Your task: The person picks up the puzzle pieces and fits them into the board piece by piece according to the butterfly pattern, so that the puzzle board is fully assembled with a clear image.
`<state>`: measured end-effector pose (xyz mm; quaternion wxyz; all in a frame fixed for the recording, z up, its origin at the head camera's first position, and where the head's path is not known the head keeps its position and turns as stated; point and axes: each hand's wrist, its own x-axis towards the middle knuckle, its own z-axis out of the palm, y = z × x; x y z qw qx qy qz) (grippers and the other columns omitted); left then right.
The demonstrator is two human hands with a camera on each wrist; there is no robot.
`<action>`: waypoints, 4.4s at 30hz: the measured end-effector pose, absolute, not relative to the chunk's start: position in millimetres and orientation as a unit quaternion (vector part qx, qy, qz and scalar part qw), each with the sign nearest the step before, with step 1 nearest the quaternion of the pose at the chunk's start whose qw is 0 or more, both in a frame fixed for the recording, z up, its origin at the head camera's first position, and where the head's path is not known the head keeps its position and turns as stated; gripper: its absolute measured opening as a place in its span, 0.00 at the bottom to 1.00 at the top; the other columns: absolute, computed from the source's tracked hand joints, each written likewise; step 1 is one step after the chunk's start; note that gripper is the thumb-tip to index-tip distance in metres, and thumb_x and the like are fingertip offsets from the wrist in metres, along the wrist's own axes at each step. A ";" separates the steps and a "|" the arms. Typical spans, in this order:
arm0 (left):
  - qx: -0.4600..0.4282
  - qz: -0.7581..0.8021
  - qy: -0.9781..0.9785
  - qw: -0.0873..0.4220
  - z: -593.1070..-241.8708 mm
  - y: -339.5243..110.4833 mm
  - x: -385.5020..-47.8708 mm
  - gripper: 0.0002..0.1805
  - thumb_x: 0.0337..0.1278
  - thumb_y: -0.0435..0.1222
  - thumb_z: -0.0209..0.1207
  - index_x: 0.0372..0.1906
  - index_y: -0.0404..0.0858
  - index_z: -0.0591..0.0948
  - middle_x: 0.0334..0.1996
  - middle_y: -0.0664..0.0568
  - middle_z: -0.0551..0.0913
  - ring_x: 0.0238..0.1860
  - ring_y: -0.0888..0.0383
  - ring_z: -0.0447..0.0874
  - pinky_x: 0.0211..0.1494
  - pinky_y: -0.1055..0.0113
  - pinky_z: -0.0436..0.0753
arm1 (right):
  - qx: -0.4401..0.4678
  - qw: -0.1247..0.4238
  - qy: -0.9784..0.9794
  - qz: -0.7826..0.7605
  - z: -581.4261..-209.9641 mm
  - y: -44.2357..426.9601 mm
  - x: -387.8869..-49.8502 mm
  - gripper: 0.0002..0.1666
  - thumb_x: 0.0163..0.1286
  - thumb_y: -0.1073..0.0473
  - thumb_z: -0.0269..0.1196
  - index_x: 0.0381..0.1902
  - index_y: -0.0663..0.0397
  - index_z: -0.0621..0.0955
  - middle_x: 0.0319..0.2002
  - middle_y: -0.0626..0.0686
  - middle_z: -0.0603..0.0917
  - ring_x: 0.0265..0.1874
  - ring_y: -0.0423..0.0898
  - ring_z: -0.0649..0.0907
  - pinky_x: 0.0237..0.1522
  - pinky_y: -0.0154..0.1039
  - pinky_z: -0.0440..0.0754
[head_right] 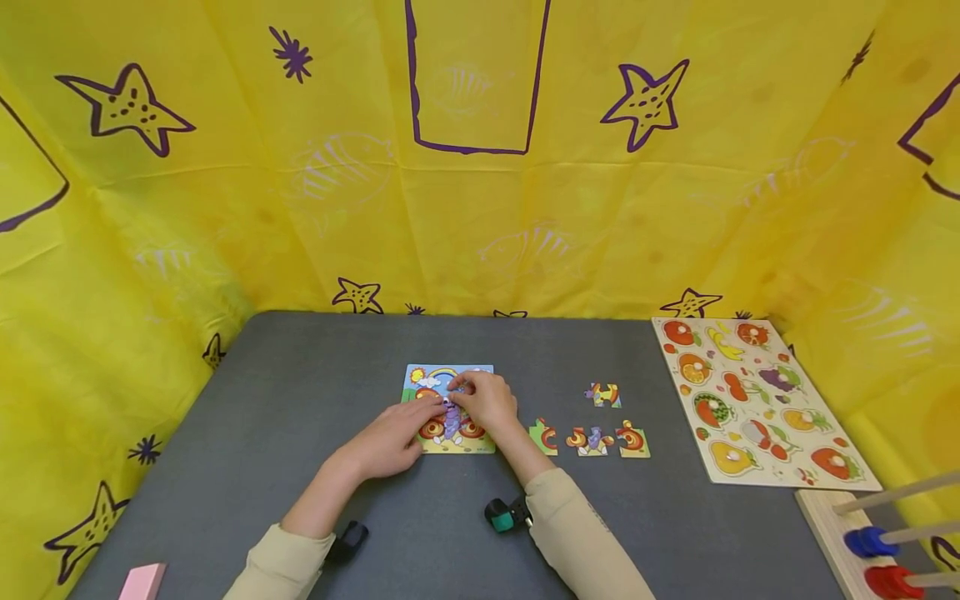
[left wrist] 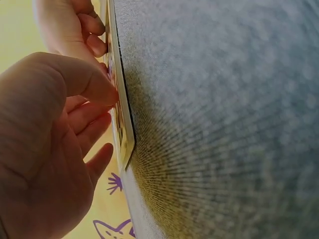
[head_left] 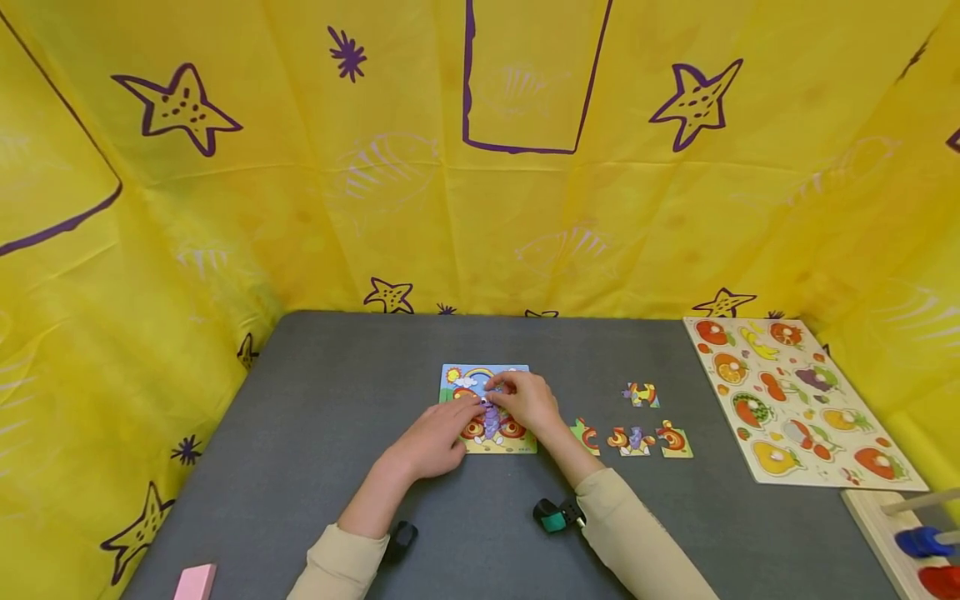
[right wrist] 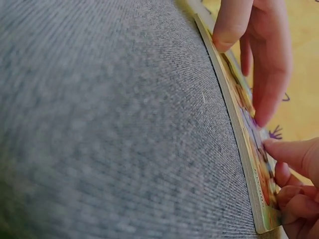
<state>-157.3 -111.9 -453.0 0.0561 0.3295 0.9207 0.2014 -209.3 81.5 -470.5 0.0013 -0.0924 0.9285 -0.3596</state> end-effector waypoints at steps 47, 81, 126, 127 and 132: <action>0.309 0.195 0.927 0.088 -456.5 -109.4 -157.4 0.29 0.64 0.30 0.52 0.71 0.38 0.69 0.72 0.45 0.64 0.71 0.47 0.61 0.68 0.51 0.65 | 0.029 -0.069 0.940 -0.331 -470.6 287.3 -173.8 0.31 0.59 0.55 0.72 0.53 0.72 0.77 0.56 0.74 0.72 0.58 0.72 0.67 0.61 0.64 0.60; 0.325 0.194 0.923 0.071 -455.6 -107.7 -159.2 0.29 0.63 0.30 0.53 0.70 0.39 0.69 0.69 0.42 0.66 0.68 0.44 0.65 0.67 0.49 0.67 | 0.012 -0.013 0.870 -0.492 -471.1 165.8 -185.2 0.12 0.66 0.53 0.67 0.44 0.52 0.85 0.32 0.48 0.88 0.31 0.42 0.82 0.34 0.36 0.74; 0.323 0.169 0.929 0.060 -459.9 -104.3 -160.8 0.31 0.63 0.31 0.51 0.72 0.43 0.67 0.68 0.45 0.67 0.67 0.45 0.65 0.62 0.44 0.69 | -0.061 -0.065 0.913 -0.398 -481.3 118.5 -192.3 0.08 0.59 0.56 0.73 0.34 0.51 0.84 0.25 0.45 0.76 0.24 0.43 0.72 0.30 0.39 0.67; 0.323 0.168 0.929 0.059 -459.8 -104.2 -160.8 0.31 0.62 0.31 0.51 0.72 0.43 0.67 0.68 0.45 0.67 0.67 0.45 0.65 0.62 0.44 0.69 | -0.064 -0.068 0.913 -0.396 -481.5 118.6 -192.2 0.08 0.59 0.56 0.73 0.33 0.50 0.84 0.25 0.45 0.76 0.24 0.43 0.72 0.29 0.38 0.67; 0.317 0.165 0.932 0.060 -457.4 -103.5 -159.7 0.32 0.62 0.31 0.51 0.72 0.44 0.67 0.68 0.46 0.67 0.67 0.45 0.65 0.63 0.44 0.69 | -0.103 -0.082 0.915 -0.382 -482.2 120.9 -192.8 0.07 0.59 0.57 0.72 0.31 0.51 0.84 0.25 0.46 0.75 0.25 0.43 0.72 0.29 0.38 0.68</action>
